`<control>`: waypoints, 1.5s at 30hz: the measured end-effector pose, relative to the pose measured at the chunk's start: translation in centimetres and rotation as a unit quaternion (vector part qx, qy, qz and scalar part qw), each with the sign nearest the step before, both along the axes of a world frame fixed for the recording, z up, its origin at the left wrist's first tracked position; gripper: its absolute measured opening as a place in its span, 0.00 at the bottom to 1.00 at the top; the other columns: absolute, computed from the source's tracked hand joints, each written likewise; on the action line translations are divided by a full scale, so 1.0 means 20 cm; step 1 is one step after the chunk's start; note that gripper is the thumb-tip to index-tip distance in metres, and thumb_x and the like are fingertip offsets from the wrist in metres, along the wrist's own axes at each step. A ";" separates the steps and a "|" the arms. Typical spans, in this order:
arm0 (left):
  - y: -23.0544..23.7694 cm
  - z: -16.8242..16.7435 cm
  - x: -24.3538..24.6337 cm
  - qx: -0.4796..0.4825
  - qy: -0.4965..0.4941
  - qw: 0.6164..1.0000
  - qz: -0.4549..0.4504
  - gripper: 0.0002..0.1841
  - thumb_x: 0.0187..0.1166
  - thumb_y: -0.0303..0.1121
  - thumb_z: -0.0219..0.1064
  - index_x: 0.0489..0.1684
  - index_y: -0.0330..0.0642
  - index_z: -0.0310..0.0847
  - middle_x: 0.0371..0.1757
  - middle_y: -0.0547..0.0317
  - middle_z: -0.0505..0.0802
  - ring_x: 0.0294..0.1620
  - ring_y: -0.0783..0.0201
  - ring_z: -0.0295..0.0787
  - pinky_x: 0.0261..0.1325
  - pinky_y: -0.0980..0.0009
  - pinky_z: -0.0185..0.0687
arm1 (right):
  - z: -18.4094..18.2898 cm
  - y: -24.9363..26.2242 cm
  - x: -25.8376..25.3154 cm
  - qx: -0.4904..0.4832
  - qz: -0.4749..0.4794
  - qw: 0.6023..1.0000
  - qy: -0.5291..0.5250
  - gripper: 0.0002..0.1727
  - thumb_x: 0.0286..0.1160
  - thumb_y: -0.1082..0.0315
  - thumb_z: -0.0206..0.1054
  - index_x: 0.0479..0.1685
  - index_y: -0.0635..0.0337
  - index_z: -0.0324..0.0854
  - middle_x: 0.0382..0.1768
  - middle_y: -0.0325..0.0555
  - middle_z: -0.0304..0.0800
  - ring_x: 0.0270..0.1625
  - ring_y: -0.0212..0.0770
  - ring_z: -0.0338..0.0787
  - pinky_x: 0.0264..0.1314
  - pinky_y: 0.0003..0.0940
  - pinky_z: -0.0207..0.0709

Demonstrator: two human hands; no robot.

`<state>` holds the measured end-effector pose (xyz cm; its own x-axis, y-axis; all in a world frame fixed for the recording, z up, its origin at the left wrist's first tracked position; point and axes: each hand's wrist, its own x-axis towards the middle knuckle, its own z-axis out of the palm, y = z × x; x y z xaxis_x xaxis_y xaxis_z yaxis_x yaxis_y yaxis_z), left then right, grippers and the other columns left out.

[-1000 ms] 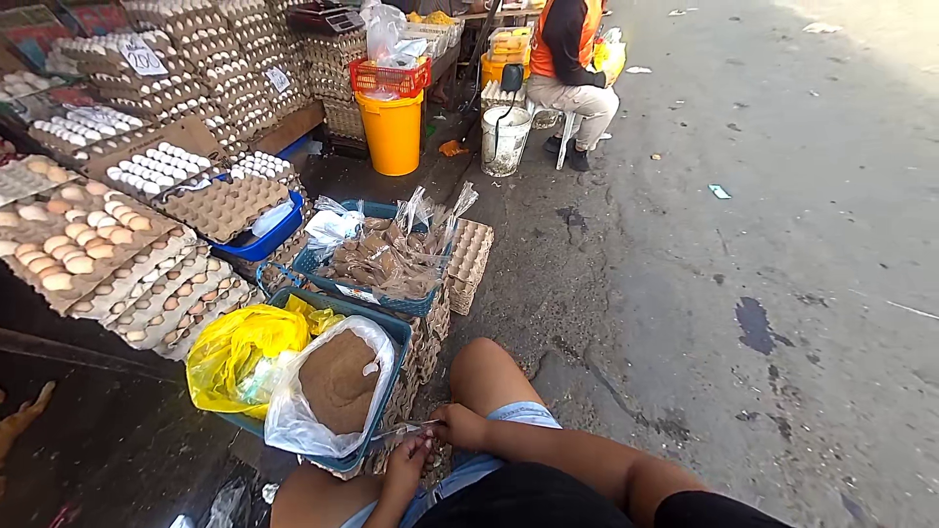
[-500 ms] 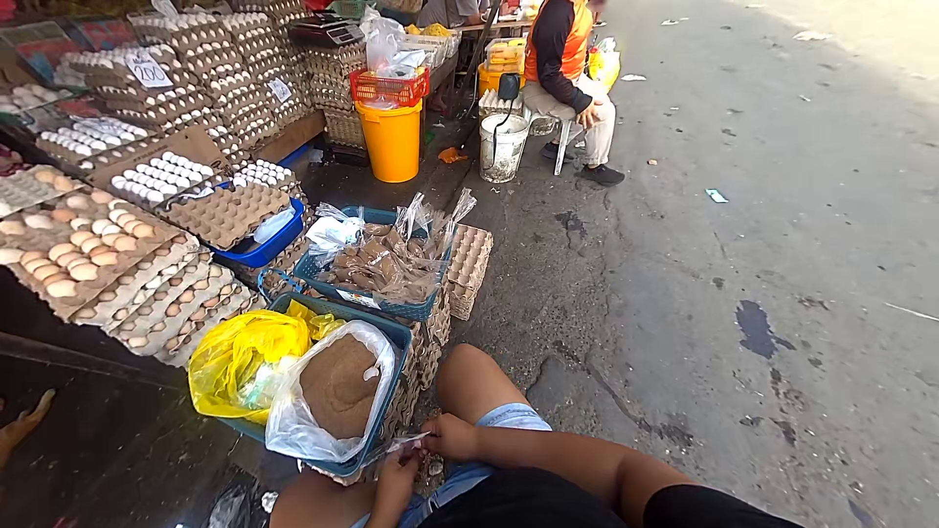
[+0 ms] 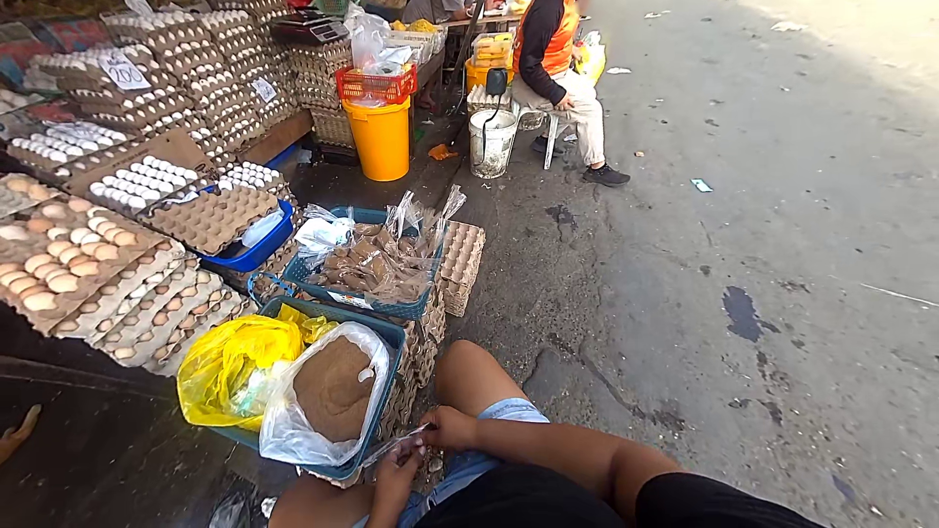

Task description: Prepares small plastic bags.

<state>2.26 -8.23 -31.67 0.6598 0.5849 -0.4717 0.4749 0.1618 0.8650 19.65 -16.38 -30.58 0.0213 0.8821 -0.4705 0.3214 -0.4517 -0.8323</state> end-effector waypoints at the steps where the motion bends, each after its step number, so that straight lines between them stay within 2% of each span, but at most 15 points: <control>1: 0.00 0.00 0.00 0.007 -0.006 1.000 0.003 0.15 0.78 0.24 0.71 0.59 0.27 0.83 0.46 0.49 0.93 0.39 0.69 0.89 0.46 0.71 0.86 | 0.01 0.00 0.00 -0.007 -0.002 1.000 0.008 0.20 0.89 0.62 0.61 0.59 0.74 0.82 0.47 0.64 0.90 0.47 0.53 0.90 0.61 0.53 0.78; 4: 0.00 -0.01 0.00 0.020 -0.017 1.000 0.004 0.13 0.76 0.23 0.73 0.56 0.28 0.84 0.43 0.51 0.93 0.37 0.71 0.89 0.44 0.73 0.86 | 0.02 0.00 0.00 -0.020 -0.024 0.999 0.026 0.19 0.86 0.62 0.65 0.59 0.73 0.82 0.46 0.60 0.90 0.44 0.47 0.88 0.57 0.47 0.79; 7: 0.01 -0.03 -0.01 0.024 -0.016 0.999 0.014 0.10 0.75 0.23 0.73 0.50 0.29 0.85 0.38 0.55 0.92 0.34 0.72 0.88 0.42 0.74 0.86 | 0.01 0.01 0.00 -0.021 -0.051 0.998 0.029 0.22 0.82 0.57 0.70 0.53 0.73 0.80 0.41 0.59 0.86 0.41 0.46 0.85 0.52 0.47 0.78; 10: 0.01 -0.04 -0.01 0.026 -0.002 1.000 0.010 0.05 0.80 0.24 0.69 0.45 0.28 0.85 0.34 0.55 0.91 0.31 0.72 0.88 0.40 0.74 0.86 | 0.02 0.01 0.00 -0.019 -0.038 0.999 0.025 0.21 0.86 0.59 0.65 0.58 0.73 0.81 0.45 0.61 0.87 0.44 0.48 0.85 0.57 0.48 0.77; 13: 0.01 -0.03 0.00 0.020 0.011 1.000 -0.002 0.06 0.83 0.23 0.65 0.46 0.28 0.84 0.34 0.55 0.91 0.31 0.71 0.88 0.40 0.74 0.86 | 0.02 0.01 0.00 -0.024 -0.015 0.999 0.023 0.19 0.89 0.63 0.61 0.64 0.72 0.81 0.51 0.63 0.89 0.50 0.50 0.88 0.62 0.49 0.77; 16: 0.02 -0.02 0.00 0.002 0.032 0.999 -0.002 0.09 0.86 0.25 0.62 0.52 0.28 0.84 0.37 0.54 0.91 0.33 0.71 0.88 0.42 0.73 0.85 | 0.01 0.01 -0.01 -0.017 0.006 1.000 -0.003 0.19 0.90 0.64 0.59 0.65 0.72 0.81 0.53 0.65 0.89 0.53 0.54 0.89 0.65 0.52 0.77; 18: 0.02 -0.02 0.00 -0.008 0.029 0.999 0.019 0.09 0.86 0.25 0.62 0.53 0.28 0.84 0.37 0.54 0.92 0.31 0.72 0.88 0.40 0.75 0.85 | 0.01 0.01 -0.01 -0.004 0.025 0.999 -0.034 0.18 0.88 0.66 0.60 0.64 0.70 0.83 0.58 0.66 0.89 0.62 0.58 0.88 0.72 0.56 0.73; 20: 0.02 -0.04 0.00 -0.016 0.016 0.999 0.029 0.09 0.86 0.24 0.62 0.53 0.28 0.85 0.36 0.54 0.92 0.31 0.72 0.88 0.39 0.75 0.86 | -0.02 0.01 -0.02 0.013 0.028 0.998 -0.055 0.17 0.86 0.68 0.61 0.63 0.70 0.85 0.60 0.66 0.89 0.67 0.59 0.87 0.76 0.58 0.71; 30: 0.02 -0.04 0.00 -0.016 0.022 0.999 0.032 0.08 0.84 0.24 0.66 0.50 0.29 0.88 0.37 0.55 0.94 0.31 0.73 0.89 0.40 0.76 0.86 | -0.08 0.01 -0.04 0.034 0.028 0.993 -0.108 0.16 0.84 0.67 0.61 0.57 0.71 0.86 0.57 0.67 0.89 0.66 0.62 0.86 0.74 0.58 0.72; 34: 0.01 -0.04 0.00 0.007 0.013 0.999 0.030 0.08 0.83 0.24 0.67 0.50 0.30 0.89 0.39 0.54 0.95 0.34 0.73 0.89 0.44 0.75 0.86 | -0.05 0.01 -0.06 0.012 0.013 0.993 -0.116 0.17 0.83 0.66 0.63 0.58 0.72 0.84 0.59 0.68 0.86 0.68 0.63 0.84 0.76 0.57 0.71; 38: -0.01 -0.05 0.00 0.056 0.008 0.997 0.057 0.06 0.80 0.24 0.69 0.46 0.31 0.90 0.35 0.55 0.95 0.34 0.73 0.90 0.46 0.74 0.87 | -0.04 0.01 -0.05 -0.013 -0.017 0.992 -0.122 0.19 0.83 0.63 0.63 0.57 0.73 0.83 0.59 0.69 0.85 0.67 0.63 0.84 0.73 0.58 0.73; 41: 0.03 -0.06 -0.01 0.061 0.018 0.997 0.052 0.10 0.84 0.26 0.66 0.54 0.32 0.91 0.40 0.52 0.95 0.36 0.70 0.89 0.45 0.72 0.85 | -0.03 0.01 -0.03 -0.019 -0.045 0.993 -0.105 0.17 0.82 0.64 0.63 0.53 0.73 0.83 0.55 0.68 0.86 0.62 0.62 0.86 0.69 0.58 0.74; 45: 0.02 -0.06 -0.01 0.055 0.006 0.998 0.028 0.09 0.79 0.25 0.71 0.51 0.29 0.89 0.43 0.49 0.95 0.39 0.67 0.92 0.48 0.69 0.88 | -0.05 0.01 -0.03 0.015 -0.037 0.996 -0.078 0.18 0.82 0.65 0.66 0.60 0.72 0.83 0.58 0.67 0.87 0.64 0.61 0.86 0.73 0.57 0.73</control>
<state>2.13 -7.87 -32.85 0.6193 0.6699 -0.4095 0.4779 0.0922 0.8736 19.04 -16.24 -31.54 0.1584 0.8890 -0.4296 0.4145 -0.4548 -0.7883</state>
